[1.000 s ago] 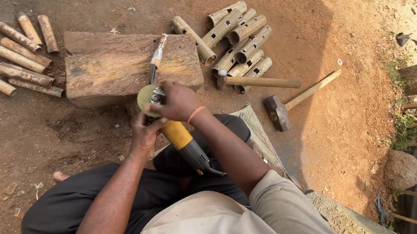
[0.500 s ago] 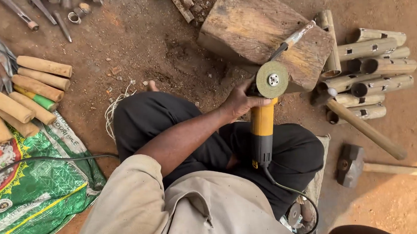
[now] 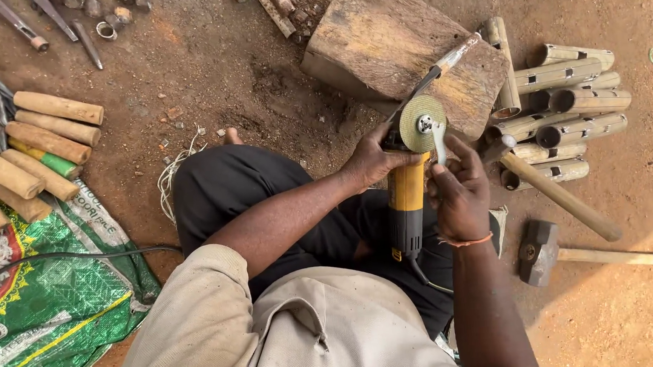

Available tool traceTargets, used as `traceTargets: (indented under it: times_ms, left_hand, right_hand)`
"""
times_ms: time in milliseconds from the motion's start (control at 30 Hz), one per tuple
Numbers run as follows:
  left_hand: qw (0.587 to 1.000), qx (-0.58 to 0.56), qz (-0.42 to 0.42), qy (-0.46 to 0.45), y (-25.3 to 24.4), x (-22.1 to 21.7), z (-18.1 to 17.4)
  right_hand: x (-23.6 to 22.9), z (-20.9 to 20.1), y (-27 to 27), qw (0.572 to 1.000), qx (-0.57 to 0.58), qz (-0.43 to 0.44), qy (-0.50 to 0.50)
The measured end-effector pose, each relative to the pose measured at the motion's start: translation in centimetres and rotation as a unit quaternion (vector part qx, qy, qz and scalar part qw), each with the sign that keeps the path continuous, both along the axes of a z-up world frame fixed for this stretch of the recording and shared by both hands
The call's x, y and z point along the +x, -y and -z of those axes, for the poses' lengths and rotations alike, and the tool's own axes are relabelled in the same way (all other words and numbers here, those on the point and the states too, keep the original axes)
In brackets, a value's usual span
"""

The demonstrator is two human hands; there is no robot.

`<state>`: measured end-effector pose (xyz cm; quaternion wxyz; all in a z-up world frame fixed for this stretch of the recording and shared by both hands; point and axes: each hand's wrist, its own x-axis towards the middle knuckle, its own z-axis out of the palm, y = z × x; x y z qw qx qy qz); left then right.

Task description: The recorder uses an angle grinder to sharpen the end of a long metal bar held with tongs.

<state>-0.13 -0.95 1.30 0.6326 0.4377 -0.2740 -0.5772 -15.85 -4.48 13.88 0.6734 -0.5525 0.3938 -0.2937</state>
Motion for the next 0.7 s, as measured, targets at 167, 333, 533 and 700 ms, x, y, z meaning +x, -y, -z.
traceTargets:
  times_ms: [167,333,533,700]
  left_hand:
    - [1.0,-0.01,0.002,0.001,-0.8,0.4,-1.1]
    - [0.999,0.003,0.027,-0.023,-0.8,0.4,-1.3]
    - [0.998,-0.023,-0.007,0.063,-0.7,0.3,-0.5]
    - [0.994,-0.044,0.0,0.096,-0.3,0.1,0.3]
  right_hand:
    - [1.5,2.2,-1.8,0.998,0.046,0.045,0.016]
    - [3.4,2.2,-3.2,0.985,0.099,0.103,0.094]
    - [2.4,3.2,-3.0,0.967,0.175,0.128,0.134]
    - [1.6,1.7,-3.0,0.971,0.226,0.054,0.05]
